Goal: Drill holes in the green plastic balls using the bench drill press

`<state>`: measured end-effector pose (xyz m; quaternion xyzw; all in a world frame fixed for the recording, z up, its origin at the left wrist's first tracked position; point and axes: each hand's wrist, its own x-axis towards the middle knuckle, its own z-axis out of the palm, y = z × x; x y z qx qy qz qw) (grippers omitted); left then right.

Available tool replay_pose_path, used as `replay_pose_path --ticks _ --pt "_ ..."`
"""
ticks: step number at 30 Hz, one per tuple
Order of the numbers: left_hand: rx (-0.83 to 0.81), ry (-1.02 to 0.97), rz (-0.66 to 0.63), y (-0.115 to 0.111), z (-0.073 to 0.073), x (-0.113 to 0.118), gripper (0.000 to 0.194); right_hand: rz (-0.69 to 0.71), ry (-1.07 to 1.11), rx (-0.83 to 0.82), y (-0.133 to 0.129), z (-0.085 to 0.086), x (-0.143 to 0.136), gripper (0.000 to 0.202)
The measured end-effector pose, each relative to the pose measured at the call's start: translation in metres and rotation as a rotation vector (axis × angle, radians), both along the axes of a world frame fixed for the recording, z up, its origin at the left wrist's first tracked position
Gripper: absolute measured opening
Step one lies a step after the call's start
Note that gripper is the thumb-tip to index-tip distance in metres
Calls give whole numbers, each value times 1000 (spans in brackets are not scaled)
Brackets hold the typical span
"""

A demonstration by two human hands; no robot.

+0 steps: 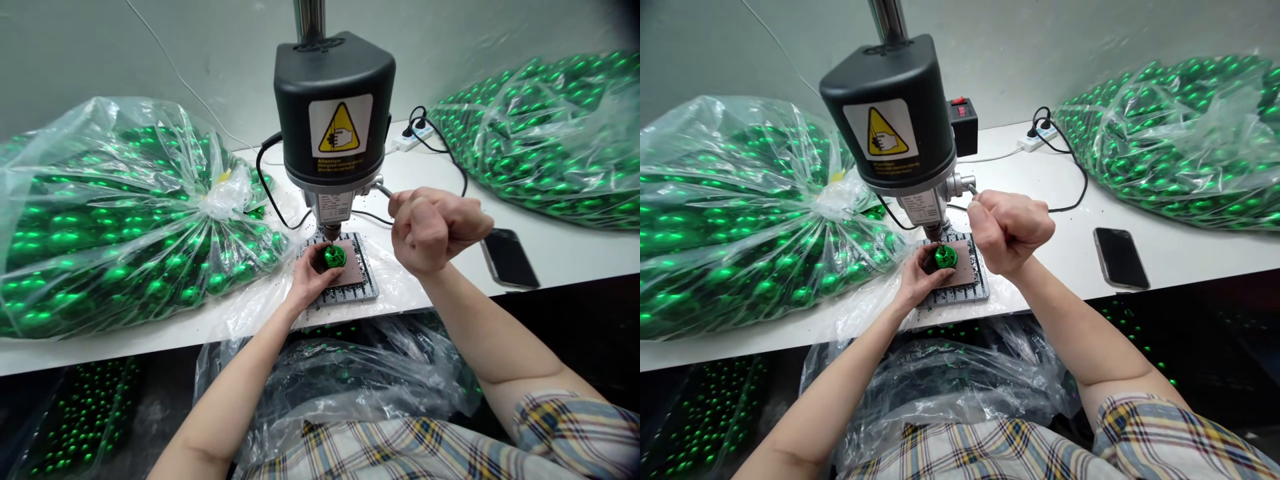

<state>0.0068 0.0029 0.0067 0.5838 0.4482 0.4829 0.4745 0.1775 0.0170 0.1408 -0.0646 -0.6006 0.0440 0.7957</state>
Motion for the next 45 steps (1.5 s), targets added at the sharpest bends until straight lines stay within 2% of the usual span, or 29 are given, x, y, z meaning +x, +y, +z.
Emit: replay_pose_path --ticks 5,7,9,12,15,18,19,20,21,24,25,27,28,30,32,34,35,36,38,40,42,45 --pt "0 -7 2 -1 -1 0 62 22 -93 125 0 -14 3 50" --pt "2 -2 6 -1 -1 0 62 17 -62 80 -3 -11 1 51" --pt "2 7 13 0 -1 1 62 10 50 -45 -4 5 -2 50" --pt "-13 7 7 0 0 2 62 48 141 -214 3 48 -8 47" --pt "8 31 66 -9 7 2 59 195 180 -561 18 88 -10 51" --pt "97 158 207 -39 24 -7 50 263 217 -771 31 106 -10 55" --pt "122 214 197 -53 30 -12 47 267 216 -788 33 107 -10 55" --pt "133 270 118 -67 37 -18 44 270 215 -780 34 106 -10 54" --pt "128 335 -33 -82 43 -24 43 271 215 -760 34 105 -10 53" --pt "41 624 -632 -116 56 -43 49 247 219 -722 33 100 -12 51" --pt "6 710 -781 -121 58 -48 52 239 226 -711 33 99 -12 50" --pt "-47 780 -917 -120 64 -55 52 228 238 -694 34 97 -13 49" --pt "-56 761 -902 -113 68 -59 49 226 242 -684 35 97 -13 49" --pt "-20 679 -721 -88 79 -65 36 222 244 -669 36 95 -12 48" --pt "97 624 -382 -48 90 -74 26 215 233 -665 38 94 -11 48" --pt "228 663 10 1 96 -83 24 224 231 -657 38 93 -11 46" --pt "252 741 134 26 96 -88 25 227 230 -659 38 93 -10 46" --pt "234 838 206 50 95 -92 26 229 230 -662 38 93 -10 46" --pt "76 1010 254 93 89 -98 25 228 234 -663 38 92 -11 45" --pt "-55 1076 262 126 82 -102 15 232 237 -647 38 91 -11 44" --pt "-129 1088 269 146 75 -105 8 247 236 -620 38 91 -11 43" --pt "-159 1084 253 158 70 -110 12 262 228 -602 39 89 -11 41"
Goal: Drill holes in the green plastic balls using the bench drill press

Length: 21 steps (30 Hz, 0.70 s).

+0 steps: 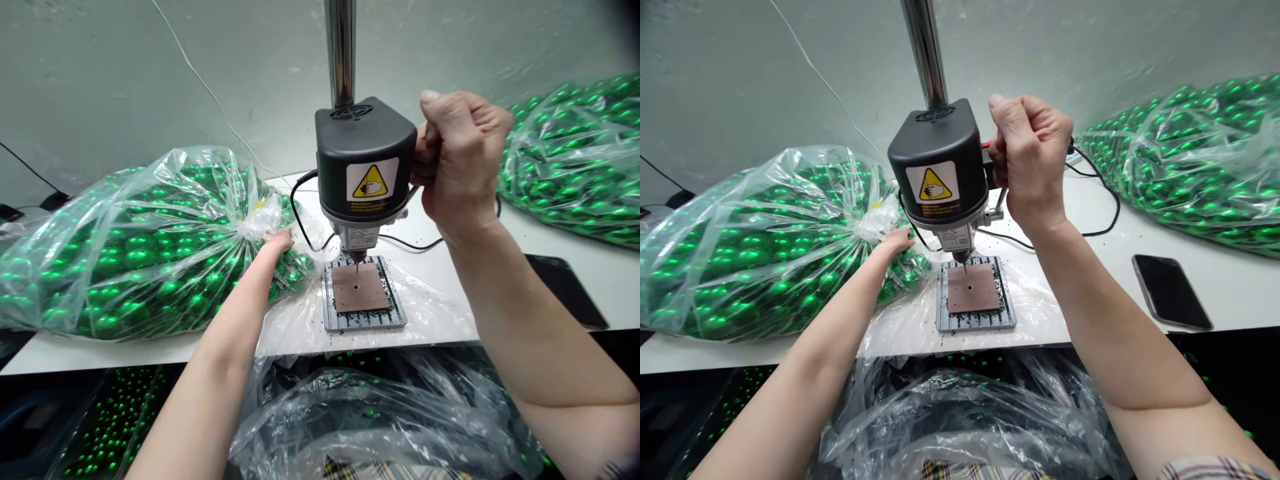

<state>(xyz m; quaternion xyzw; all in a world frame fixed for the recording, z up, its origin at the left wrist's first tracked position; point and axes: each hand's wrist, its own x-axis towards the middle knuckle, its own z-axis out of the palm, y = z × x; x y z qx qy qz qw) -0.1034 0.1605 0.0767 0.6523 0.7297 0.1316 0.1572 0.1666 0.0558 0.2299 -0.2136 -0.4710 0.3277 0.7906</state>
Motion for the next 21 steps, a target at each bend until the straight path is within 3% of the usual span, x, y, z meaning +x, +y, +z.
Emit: replay_pose_path --ticks 5,8,12,14,17,21 --pt "88 -62 -141 -22 6 -5 23 18 -1 8 1 0 1 43" --pt "293 -171 -211 -57 11 -5 31 13 -5 -15 -2 0 0 44" --pt "526 -546 -215 -116 14 3 23 -9 -12 -29 -5 0 0 41" --pt "470 -840 -146 -143 14 11 35 -23 -18 -25 -5 -1 0 41" --pt "197 -1305 -35 -171 15 25 53 -32 -23 -5 -3 -2 1 41" --pt "-215 -1603 12 -184 11 40 49 -13 -18 28 0 -2 2 42"
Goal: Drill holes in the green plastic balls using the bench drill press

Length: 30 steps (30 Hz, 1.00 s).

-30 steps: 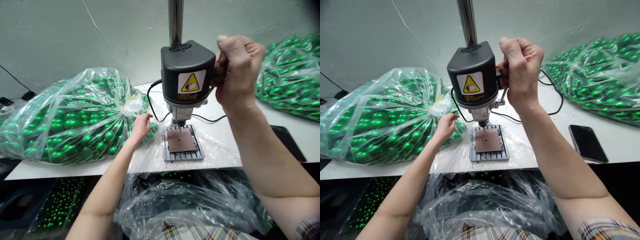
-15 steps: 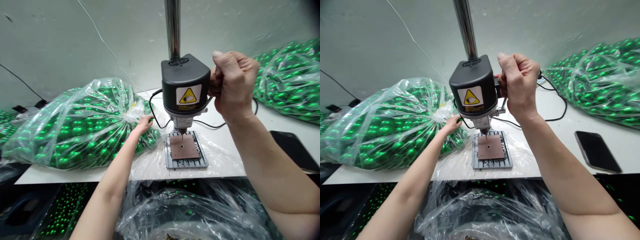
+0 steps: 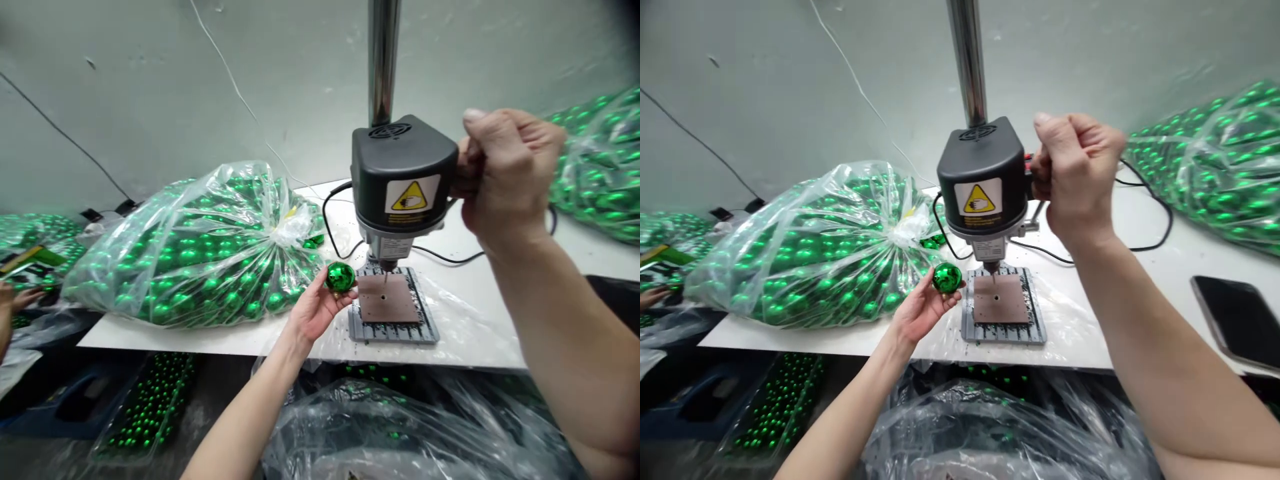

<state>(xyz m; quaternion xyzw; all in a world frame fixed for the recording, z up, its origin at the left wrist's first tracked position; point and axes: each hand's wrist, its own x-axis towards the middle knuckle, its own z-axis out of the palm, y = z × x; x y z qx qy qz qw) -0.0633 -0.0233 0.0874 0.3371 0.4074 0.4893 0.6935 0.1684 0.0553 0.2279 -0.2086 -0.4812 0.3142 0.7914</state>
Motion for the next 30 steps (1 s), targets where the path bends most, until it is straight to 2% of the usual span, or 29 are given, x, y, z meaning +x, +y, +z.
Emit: replay_pose_path --ticks 3,7,12,15,21,26,30 --pt "-67 -93 -14 1 -9 9 41 0 5 -25 3 0 0 46" --pt "-100 -116 8 2 -17 19 38 1 -16 -46 5 -1 0 48" --pt "-147 -184 120 4 -20 26 34 11 -52 -14 7 -3 2 53" --pt "-130 -155 172 6 -23 27 32 -20 -112 -42 7 -2 3 59" --pt "6 57 157 13 -38 26 45 -56 -113 -92 3 3 0 57" --pt "254 243 218 22 -61 40 59 -31 -70 -76 1 5 0 58" --pt "342 324 211 27 -73 51 59 -1 -53 -46 3 4 1 64"
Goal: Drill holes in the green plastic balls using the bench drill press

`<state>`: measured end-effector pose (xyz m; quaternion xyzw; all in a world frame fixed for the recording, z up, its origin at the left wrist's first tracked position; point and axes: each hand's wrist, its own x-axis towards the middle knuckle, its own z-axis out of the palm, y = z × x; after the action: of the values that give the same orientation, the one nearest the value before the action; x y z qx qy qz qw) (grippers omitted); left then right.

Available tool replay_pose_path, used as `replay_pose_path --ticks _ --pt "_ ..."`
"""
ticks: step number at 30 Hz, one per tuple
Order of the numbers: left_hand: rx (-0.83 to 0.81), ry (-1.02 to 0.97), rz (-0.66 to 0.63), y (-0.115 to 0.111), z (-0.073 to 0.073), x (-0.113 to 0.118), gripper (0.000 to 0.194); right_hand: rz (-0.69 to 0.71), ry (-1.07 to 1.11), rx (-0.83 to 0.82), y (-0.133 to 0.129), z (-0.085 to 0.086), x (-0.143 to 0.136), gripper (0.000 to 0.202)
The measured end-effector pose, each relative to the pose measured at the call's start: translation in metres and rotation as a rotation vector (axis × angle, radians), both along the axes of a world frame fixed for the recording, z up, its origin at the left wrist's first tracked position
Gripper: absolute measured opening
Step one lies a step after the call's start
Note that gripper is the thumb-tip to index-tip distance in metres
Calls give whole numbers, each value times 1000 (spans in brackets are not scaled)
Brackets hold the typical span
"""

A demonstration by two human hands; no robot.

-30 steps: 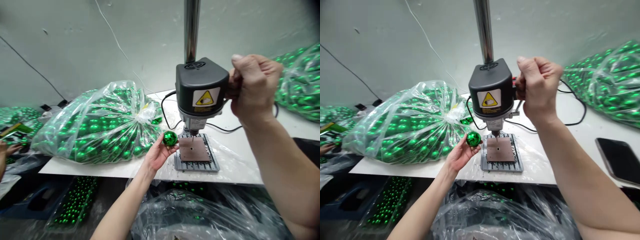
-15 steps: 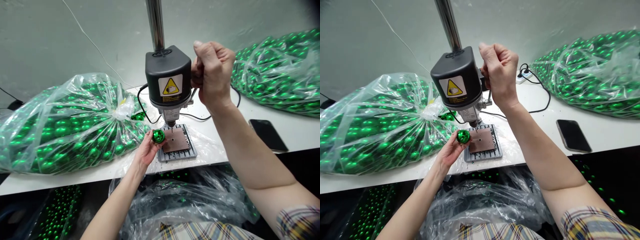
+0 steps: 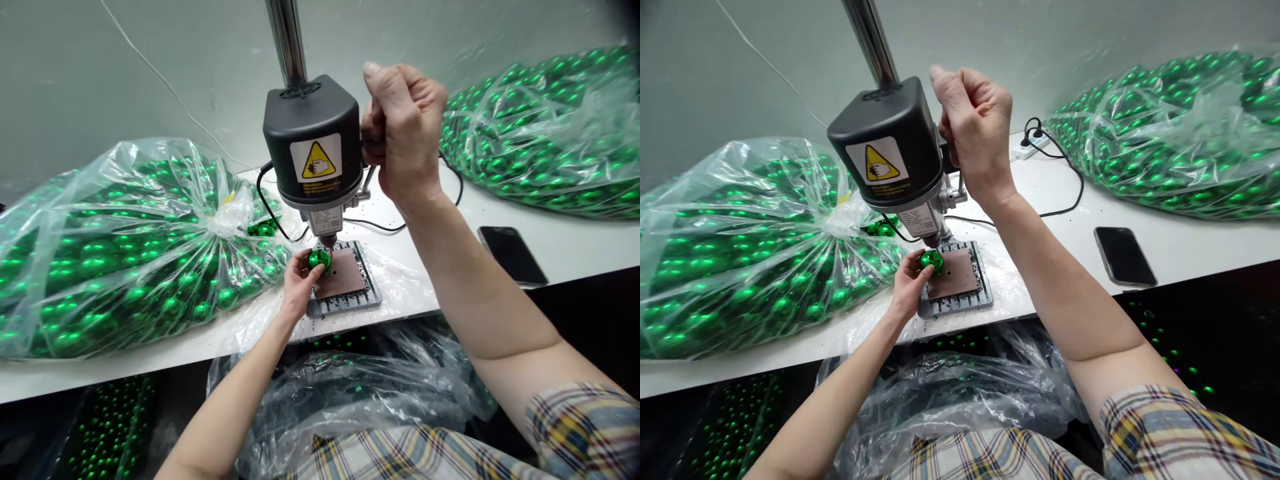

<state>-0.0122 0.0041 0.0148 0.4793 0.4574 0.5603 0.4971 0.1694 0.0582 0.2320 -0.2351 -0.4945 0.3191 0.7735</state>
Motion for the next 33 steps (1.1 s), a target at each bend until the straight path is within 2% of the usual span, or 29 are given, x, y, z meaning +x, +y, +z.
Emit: replay_pose_path --ticks 9,16,24,33 --pt "89 127 -96 7 -6 14 55 -6 -17 31 6 -1 0 69" --pt "234 166 -159 0 -11 18 48 -34 -68 54 9 -3 2 65" --pt "115 142 -92 -5 -9 21 53 -28 -44 79 8 -3 2 60" --pt "122 145 -65 -9 -7 25 53 -37 -47 51 -2 -3 0 63"
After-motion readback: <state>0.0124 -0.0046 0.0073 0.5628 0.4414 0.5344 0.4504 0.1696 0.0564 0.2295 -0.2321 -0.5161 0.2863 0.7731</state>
